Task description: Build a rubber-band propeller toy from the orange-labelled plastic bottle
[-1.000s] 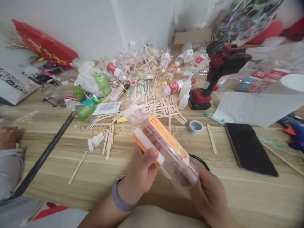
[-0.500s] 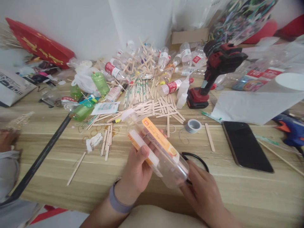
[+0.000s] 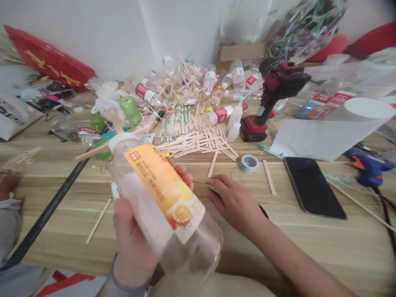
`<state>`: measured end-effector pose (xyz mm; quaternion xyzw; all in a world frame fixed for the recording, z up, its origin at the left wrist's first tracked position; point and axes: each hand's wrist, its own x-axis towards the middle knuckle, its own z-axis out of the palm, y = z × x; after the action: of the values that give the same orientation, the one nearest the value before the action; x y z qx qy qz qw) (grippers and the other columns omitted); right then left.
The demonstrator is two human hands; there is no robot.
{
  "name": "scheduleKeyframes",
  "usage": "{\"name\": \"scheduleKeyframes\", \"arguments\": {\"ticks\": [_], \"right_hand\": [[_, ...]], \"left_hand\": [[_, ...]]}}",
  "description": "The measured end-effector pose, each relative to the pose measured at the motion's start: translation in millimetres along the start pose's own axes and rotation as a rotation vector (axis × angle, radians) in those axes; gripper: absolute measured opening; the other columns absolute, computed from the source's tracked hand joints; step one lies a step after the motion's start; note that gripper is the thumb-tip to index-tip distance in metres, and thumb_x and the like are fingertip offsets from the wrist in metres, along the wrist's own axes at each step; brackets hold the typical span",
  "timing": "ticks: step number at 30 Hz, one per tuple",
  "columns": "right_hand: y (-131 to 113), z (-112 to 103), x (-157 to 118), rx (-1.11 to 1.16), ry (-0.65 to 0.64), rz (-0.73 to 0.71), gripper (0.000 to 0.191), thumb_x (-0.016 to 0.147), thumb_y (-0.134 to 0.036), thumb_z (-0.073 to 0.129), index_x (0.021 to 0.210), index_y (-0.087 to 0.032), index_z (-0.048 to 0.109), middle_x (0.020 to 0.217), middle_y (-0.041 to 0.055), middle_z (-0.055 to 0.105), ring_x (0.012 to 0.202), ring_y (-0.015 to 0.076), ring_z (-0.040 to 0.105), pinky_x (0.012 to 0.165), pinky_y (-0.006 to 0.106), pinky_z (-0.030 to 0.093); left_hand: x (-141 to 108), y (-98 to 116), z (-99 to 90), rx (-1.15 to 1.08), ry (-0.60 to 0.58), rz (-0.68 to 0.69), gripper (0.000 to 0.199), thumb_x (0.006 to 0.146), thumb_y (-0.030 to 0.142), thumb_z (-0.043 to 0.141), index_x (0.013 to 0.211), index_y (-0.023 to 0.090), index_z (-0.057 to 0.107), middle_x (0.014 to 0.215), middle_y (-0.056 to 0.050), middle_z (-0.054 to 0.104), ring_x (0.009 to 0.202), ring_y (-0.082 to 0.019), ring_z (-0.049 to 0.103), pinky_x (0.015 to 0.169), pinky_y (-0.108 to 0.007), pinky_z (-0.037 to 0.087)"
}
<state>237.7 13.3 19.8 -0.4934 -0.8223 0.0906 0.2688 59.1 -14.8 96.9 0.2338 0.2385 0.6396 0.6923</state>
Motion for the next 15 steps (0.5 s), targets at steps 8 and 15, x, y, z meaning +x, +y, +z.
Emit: {"name": "scheduleKeyframes", "arguments": {"ticks": [8,15], "right_hand": [[-42.8,-7.7,-12.0,0.562,0.092,0.045,0.020,0.087,-0.017,0.055,0.106,-0.023,0.057,0.097,0.0048,0.068,0.083,0.0183,0.065,0.069,0.029,0.054],[-43.7,-17.4,-29.4,0.284,0.298,-0.008,0.003,0.089,-0.020,0.052,0.089,-0.023,0.054,0.069,-0.0004,0.063,0.061,0.0147,0.062,0.055,0.025,0.048]], "left_hand": [[0.2,-4.0,-7.0,0.004,0.047,-0.115,0.055,0.070,0.059,0.073,0.109,0.021,0.071,0.104,-0.005,0.074,0.093,-0.022,0.070,0.083,-0.027,0.058],[11.9,-18.5,-17.5,0.048,0.171,-0.027,0.049,0.073,0.046,0.076,0.116,0.025,0.066,0.105,-0.004,0.073,0.102,-0.021,0.067,0.085,-0.028,0.056]]}}
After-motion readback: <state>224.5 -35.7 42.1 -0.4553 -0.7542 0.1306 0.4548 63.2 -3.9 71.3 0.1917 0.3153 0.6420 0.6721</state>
